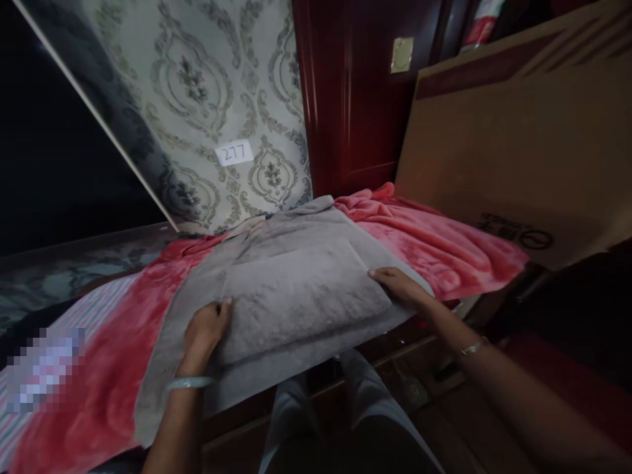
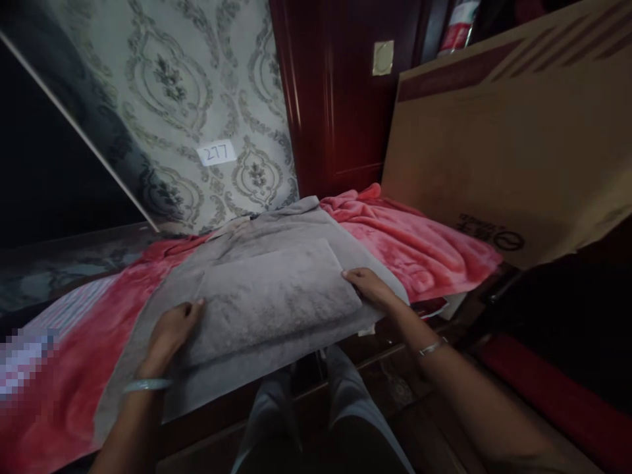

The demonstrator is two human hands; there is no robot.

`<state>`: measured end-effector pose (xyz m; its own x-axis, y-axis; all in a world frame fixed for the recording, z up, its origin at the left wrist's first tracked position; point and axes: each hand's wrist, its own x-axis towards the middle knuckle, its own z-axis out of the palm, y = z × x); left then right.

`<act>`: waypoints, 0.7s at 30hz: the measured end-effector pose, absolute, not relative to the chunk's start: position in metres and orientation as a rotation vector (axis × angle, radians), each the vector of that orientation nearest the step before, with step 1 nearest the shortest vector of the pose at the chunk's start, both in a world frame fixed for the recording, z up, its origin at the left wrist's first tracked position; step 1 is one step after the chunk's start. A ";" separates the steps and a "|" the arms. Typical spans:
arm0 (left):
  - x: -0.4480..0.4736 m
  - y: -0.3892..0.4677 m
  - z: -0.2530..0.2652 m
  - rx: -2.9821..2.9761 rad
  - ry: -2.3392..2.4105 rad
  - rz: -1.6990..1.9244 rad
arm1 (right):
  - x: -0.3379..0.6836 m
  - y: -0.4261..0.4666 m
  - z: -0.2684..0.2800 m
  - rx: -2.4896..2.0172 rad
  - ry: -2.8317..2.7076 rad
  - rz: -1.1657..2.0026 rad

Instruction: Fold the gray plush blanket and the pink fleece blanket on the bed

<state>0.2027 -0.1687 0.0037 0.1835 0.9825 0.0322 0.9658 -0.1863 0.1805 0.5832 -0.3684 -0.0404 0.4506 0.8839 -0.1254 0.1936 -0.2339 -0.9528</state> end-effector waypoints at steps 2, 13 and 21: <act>0.211 -0.162 0.002 2.328 1.945 0.165 | 0.585 -0.358 -0.041 -1.720 -0.969 0.824; 0.198 -0.136 -0.017 2.263 1.808 0.336 | 0.592 -0.343 -0.052 -1.785 -0.931 0.731; 0.240 -0.090 0.011 2.233 1.983 0.217 | 0.600 -0.278 -0.025 -2.085 -0.873 0.540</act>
<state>0.2405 -0.0897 0.0110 0.1173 0.9930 0.0103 0.9717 -0.1169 0.2053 0.6000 -0.2782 -0.0248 0.6715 0.7370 -0.0767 0.3980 -0.4460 -0.8017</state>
